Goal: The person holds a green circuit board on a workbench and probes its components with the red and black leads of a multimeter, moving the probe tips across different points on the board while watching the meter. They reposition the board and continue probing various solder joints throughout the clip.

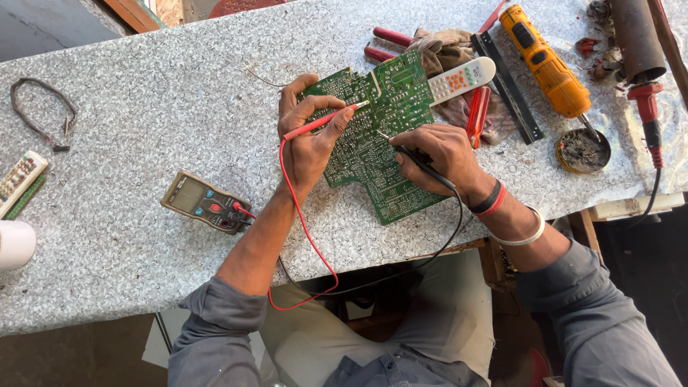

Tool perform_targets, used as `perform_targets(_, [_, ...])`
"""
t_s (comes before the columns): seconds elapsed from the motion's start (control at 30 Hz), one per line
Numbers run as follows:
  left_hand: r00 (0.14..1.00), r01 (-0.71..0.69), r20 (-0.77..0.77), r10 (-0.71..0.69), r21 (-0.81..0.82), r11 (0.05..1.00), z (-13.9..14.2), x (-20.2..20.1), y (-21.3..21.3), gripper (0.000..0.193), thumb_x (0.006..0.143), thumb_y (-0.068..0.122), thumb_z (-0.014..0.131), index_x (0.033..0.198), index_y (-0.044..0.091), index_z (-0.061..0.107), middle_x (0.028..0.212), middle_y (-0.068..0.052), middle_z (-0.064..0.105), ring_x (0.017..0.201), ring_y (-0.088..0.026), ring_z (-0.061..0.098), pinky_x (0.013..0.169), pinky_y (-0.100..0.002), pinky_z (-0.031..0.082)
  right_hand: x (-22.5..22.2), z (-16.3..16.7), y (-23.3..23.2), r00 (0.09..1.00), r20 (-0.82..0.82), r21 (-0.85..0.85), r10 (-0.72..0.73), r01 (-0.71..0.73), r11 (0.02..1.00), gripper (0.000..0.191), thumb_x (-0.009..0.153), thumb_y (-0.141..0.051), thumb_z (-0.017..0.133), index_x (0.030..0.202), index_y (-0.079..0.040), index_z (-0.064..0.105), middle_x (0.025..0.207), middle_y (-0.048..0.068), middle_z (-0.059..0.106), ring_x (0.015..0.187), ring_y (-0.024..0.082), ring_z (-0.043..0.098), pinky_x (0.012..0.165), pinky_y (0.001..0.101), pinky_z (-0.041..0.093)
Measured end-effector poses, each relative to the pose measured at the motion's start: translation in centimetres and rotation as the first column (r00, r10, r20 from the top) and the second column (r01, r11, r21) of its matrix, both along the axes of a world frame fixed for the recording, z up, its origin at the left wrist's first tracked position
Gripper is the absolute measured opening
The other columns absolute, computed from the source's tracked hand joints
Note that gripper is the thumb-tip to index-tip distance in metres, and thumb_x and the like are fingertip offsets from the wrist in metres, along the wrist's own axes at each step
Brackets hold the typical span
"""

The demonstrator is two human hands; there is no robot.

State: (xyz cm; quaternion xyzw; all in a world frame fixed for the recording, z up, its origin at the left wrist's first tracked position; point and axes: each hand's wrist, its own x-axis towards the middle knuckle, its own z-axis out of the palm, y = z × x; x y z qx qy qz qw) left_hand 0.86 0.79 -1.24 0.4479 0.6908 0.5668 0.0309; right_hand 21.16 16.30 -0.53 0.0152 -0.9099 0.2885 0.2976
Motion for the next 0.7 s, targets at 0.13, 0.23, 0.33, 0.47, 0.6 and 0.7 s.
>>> perform_targets(0.13, [1.0, -0.005, -0.004, 0.005, -0.01, 1.0, -0.09, -0.03, -0.01, 0.026, 0.09, 0.035, 0.085, 0.099, 0.011, 0.08, 0.138, -0.016, 0.054, 0.135, -0.03, 0.052, 0.112, -0.044, 0.046, 0.02, -0.08, 0.1, 1.0, 0.003, -0.002, 0.001, -0.001, 1.0, 0.021, 0.087, -0.008, 0.075, 0.107, -0.003, 0.07, 0.083, 0.01, 0.071, 0.074, 0.026, 0.071, 0.069, 0.0374, 0.055])
perform_targets(0.23, [1.0, -0.009, -0.013, 0.009, -0.011, 1.0, -0.15, -0.03, -0.01, 0.026, 0.09, 0.036, 0.085, 0.099, 0.011, 0.079, 0.138, -0.015, 0.054, 0.135, -0.03, 0.051, 0.112, -0.045, 0.046, 0.02, -0.18, 0.11, 1.0, 0.005, -0.006, 0.004, -0.004, 1.0, 0.021, 0.087, -0.008, 0.074, 0.107, -0.003, 0.07, 0.084, 0.01, 0.071, 0.075, 0.025, 0.071, 0.069, 0.037, 0.055])
perform_targets(0.33, [1.0, -0.001, -0.015, 0.001, -0.002, 1.0, -0.19, -0.02, 0.01, 0.027, 0.09, 0.036, 0.084, 0.099, 0.012, 0.079, 0.139, -0.015, 0.054, 0.136, -0.03, 0.051, 0.112, -0.045, 0.046, -0.06, -0.27, 0.15, 1.0, 0.007, 0.006, 0.001, -0.001, 1.0, 0.02, 0.087, -0.008, 0.074, 0.107, -0.003, 0.071, 0.083, 0.009, 0.072, 0.074, 0.025, 0.071, 0.069, 0.0373, 0.055])
perform_targets(0.47, [1.0, -0.008, -0.017, 0.008, -0.014, 1.0, -0.21, 0.01, 0.01, 0.027, 0.09, 0.037, 0.084, 0.099, 0.012, 0.079, 0.139, -0.015, 0.054, 0.136, -0.03, 0.051, 0.112, -0.045, 0.047, -0.05, -0.3, 0.21, 1.0, 0.011, 0.005, 0.002, -0.002, 1.0, 0.02, 0.087, -0.008, 0.074, 0.106, -0.003, 0.071, 0.083, 0.009, 0.072, 0.074, 0.025, 0.072, 0.069, 0.0371, 0.056])
perform_targets(0.6, [1.0, -0.001, -0.015, 0.001, -0.008, 1.0, -0.22, 0.02, -0.01, 0.027, 0.091, 0.037, 0.084, 0.1, 0.012, 0.079, 0.139, -0.015, 0.054, 0.137, -0.03, 0.05, 0.113, -0.045, 0.046, -0.05, -0.28, 0.16, 1.0, 0.005, 0.006, 0.002, -0.002, 1.0, 0.02, 0.088, -0.008, 0.074, 0.106, -0.003, 0.07, 0.083, 0.009, 0.072, 0.075, 0.024, 0.072, 0.07, 0.0368, 0.056])
perform_targets(0.7, [1.0, -0.003, -0.016, 0.003, 0.0, 1.0, -0.23, 0.0, 0.0, 0.027, 0.09, 0.036, 0.085, 0.1, 0.011, 0.08, 0.139, -0.016, 0.054, 0.137, -0.03, 0.05, 0.114, -0.045, 0.045, -0.03, -0.23, 0.16, 1.0, 0.008, 0.005, 0.0, -0.001, 1.0, 0.02, 0.087, -0.008, 0.074, 0.106, -0.003, 0.071, 0.083, 0.009, 0.072, 0.075, 0.025, 0.072, 0.07, 0.037, 0.056])
